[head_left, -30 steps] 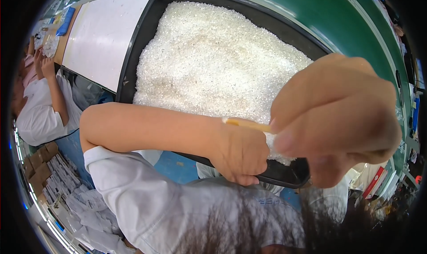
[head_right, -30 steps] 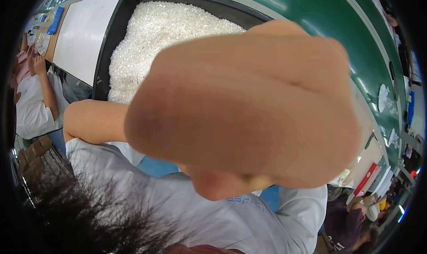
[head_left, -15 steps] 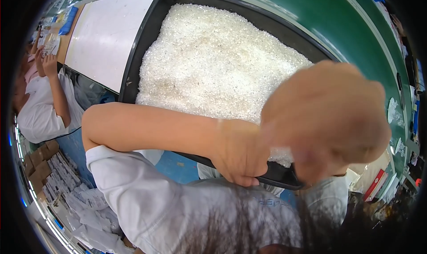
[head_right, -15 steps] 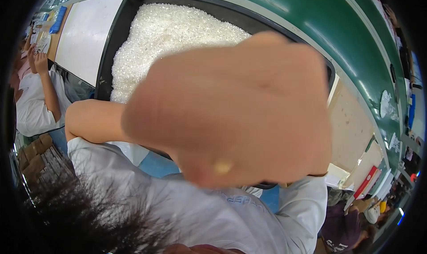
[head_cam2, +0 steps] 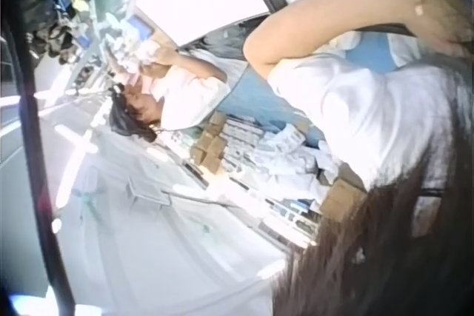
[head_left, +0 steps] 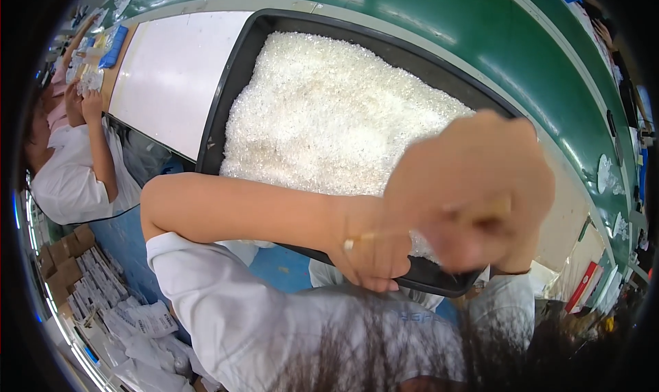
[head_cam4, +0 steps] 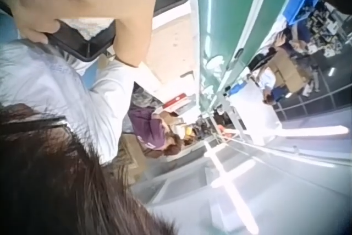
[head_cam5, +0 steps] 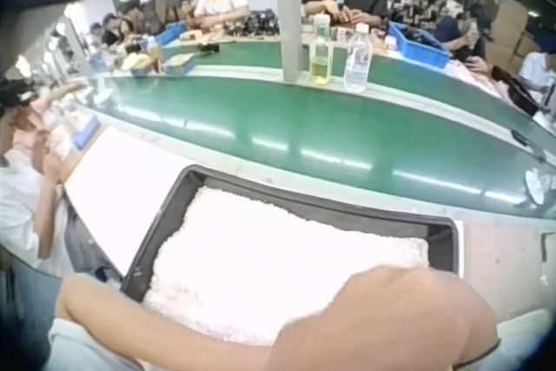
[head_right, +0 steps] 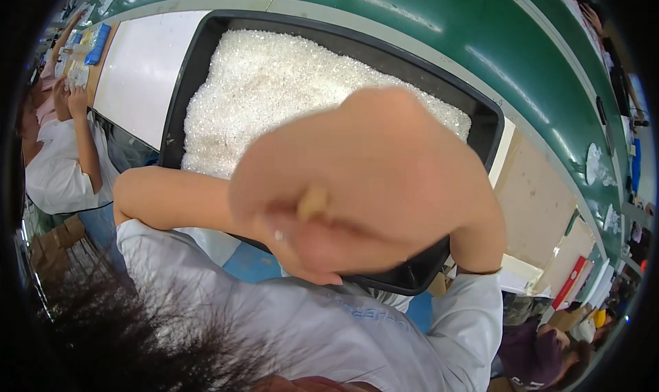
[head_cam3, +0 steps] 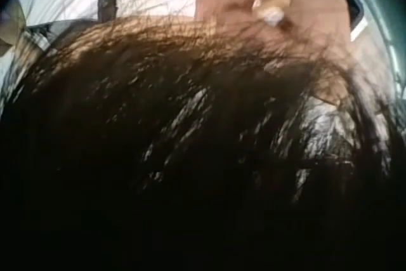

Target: Applying adhesive to a light fixture component and coating it with small white beads on an assembly line.

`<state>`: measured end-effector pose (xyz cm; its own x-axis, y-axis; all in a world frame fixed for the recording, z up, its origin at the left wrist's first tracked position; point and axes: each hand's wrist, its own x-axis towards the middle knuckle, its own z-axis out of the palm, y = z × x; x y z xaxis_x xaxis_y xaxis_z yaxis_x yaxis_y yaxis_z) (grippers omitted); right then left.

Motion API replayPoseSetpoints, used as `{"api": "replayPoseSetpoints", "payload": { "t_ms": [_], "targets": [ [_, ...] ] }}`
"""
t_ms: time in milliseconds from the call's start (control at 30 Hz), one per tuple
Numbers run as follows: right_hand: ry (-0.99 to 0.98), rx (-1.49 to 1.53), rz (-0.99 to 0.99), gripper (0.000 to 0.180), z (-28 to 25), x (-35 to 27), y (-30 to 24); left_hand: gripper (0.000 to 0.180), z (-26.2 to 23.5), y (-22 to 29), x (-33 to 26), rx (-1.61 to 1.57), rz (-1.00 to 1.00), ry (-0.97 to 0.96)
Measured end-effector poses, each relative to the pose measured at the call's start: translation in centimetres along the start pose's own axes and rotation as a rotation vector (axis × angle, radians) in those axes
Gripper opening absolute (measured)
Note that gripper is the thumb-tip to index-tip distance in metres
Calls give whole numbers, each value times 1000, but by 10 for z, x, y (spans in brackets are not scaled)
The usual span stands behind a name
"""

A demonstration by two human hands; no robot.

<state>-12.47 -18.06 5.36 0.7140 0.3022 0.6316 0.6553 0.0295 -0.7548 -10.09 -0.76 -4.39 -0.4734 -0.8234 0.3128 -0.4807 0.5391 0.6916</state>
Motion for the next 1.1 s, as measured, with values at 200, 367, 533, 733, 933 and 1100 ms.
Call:
{"api": "replayPoseSetpoints", "payload": {
  "t_ms": [200, 367, 533, 733, 933, 1100],
  "targets": [
    [86, 43, -69, 13, 6, -7, -1, 35, 11, -2, 4, -150, -101, -54],
    [96, -359, 201, 14, -14, 3, 6, 31, -18, 11, 7, -109, -153, -230],
    [-19, 63, 1, 12, -7, 3, 11, 22, 3, 13, -2, -353, -188, -51],
    [54, -97, -2, 9, -9, 3, 17, 19, -8, 23, 8, 94, 6, -54],
    [95, -324, 133, 15, -20, 10, 16, 16, -25, 36, 12, 791, 356, -150],
    [187, 149, 90, 9, -11, 1, 13, 21, -26, 33, 15, 1030, 491, -128]
  ]
}}
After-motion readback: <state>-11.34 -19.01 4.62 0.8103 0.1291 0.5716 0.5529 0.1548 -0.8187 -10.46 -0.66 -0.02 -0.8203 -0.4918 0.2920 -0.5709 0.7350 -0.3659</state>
